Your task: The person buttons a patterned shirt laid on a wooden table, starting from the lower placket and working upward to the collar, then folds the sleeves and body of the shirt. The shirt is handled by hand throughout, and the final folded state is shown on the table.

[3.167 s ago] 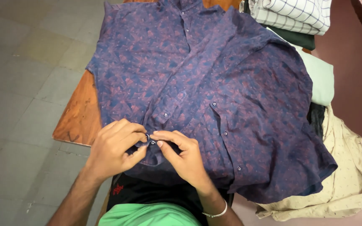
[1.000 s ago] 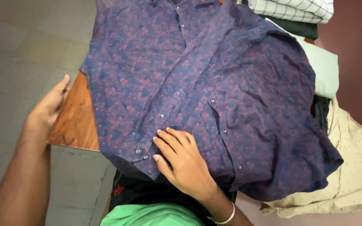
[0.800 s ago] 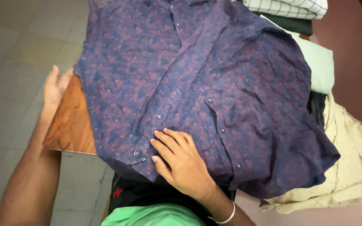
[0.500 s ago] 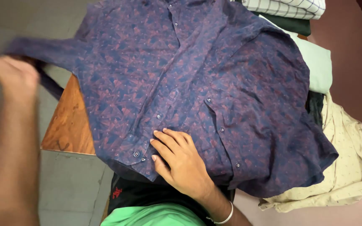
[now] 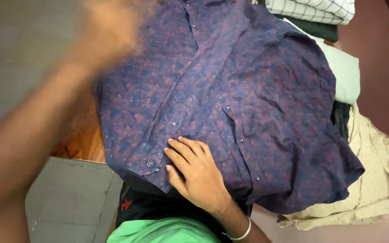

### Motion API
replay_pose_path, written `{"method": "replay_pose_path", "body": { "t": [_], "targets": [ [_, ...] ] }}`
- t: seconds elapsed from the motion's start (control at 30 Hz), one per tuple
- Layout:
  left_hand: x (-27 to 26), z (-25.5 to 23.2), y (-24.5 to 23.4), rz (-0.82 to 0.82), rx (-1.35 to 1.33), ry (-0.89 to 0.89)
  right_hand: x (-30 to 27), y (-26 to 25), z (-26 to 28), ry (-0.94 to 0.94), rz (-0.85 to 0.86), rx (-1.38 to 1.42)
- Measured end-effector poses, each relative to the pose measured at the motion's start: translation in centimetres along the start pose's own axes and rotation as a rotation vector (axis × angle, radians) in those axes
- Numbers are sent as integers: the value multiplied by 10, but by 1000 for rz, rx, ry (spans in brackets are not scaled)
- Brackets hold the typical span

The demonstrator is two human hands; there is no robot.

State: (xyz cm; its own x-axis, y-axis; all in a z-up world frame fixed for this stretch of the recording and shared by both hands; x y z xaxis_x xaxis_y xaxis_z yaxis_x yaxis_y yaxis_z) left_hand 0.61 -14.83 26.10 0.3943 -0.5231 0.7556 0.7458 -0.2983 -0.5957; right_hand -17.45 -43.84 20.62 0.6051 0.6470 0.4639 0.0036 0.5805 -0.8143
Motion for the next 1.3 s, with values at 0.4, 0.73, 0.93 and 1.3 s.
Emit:
{"method": "replay_pose_path", "body": {
  "t": [0.4,0.73,0.93,1.3],
  "targets": [
    [10,-140,33,154,-364,382,-1,-7,-1,-19,-10,52],
    [-68,-26,66,437,-186,-233,15,-56,-43,127,-148,163],
    [-89,-4,84,517,-378,-351,80,-94,-191,396,-386,-240],
    [-96,6,78,546,-455,-396,130,-69,-398,857,-501,95]
  ]
}}
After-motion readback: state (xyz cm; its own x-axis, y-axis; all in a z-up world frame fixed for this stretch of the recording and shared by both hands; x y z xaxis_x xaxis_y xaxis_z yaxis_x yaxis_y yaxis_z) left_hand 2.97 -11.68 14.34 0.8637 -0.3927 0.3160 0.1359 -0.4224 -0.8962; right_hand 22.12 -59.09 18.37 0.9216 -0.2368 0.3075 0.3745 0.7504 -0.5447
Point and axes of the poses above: each hand's wrist, its own x-axis towards the middle knuckle, its own y-axis out of the palm, z = x × y, the point moved 1 cm from there along x, towards the middle knuckle, and after that the axes turned 2 degrees about x, right-handed, at the moved point
